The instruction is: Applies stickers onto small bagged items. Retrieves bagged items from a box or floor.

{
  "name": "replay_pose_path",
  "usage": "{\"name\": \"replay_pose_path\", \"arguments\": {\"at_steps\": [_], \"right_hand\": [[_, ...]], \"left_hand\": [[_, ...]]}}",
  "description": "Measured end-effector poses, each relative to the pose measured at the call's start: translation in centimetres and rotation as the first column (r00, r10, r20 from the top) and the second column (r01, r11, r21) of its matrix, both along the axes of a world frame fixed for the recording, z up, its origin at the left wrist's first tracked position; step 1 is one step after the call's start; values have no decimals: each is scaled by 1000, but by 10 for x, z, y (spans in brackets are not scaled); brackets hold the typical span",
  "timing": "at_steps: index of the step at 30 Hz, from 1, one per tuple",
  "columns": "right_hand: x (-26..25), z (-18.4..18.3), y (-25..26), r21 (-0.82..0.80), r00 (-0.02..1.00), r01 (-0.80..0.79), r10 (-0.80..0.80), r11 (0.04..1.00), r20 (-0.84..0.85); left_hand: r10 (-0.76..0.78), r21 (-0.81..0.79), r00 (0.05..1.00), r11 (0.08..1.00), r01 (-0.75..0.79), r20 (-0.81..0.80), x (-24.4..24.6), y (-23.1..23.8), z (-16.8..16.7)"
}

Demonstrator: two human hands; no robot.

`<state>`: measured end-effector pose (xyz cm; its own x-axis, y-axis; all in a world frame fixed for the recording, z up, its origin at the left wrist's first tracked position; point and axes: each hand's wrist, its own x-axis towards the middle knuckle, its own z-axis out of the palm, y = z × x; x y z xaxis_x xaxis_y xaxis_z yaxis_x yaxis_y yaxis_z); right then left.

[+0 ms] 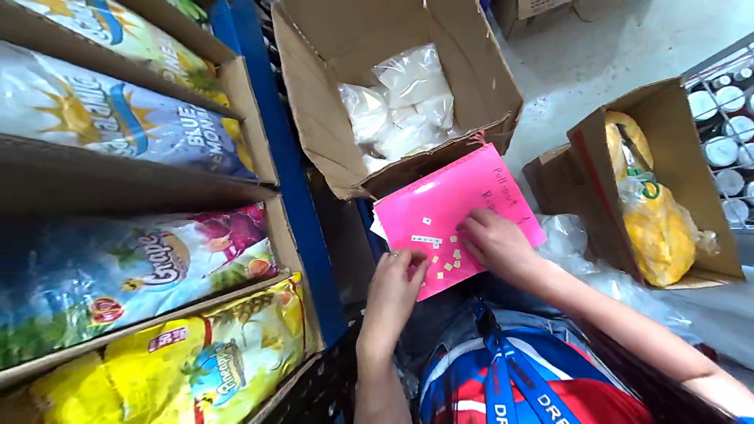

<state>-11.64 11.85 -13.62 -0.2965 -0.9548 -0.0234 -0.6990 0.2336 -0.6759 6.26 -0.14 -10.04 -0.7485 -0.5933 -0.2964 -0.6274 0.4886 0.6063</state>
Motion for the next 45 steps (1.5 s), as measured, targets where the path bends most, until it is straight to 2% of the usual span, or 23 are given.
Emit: {"name": "replay_pose_path", "arguments": {"at_steps": [5,14,23,38,45], "right_hand": [[14,-16,-6,-79,982,-50,34,996,-185],[17,-27,-9,-153,945,-26,-25,988,-326],[19,-19,-5,-134,984,-31,6,991,-180],[40,-27,-16,-127,995,70,-78,989,-64],[34,-11,-29,80,999,-2,5,997,-32]], "left_hand": [[19,-20,1000,1000,-20,-20,2,-3,-2],[15,-36,1000,999,-14,27,-11,5,-15],[73,-270,995,959,-88,-66,-25,24,-35],[122,-181,978,972,-152,-167,-15,26,-37],[128,-179,975,971,-160,-180,-9,24,-31]]}}
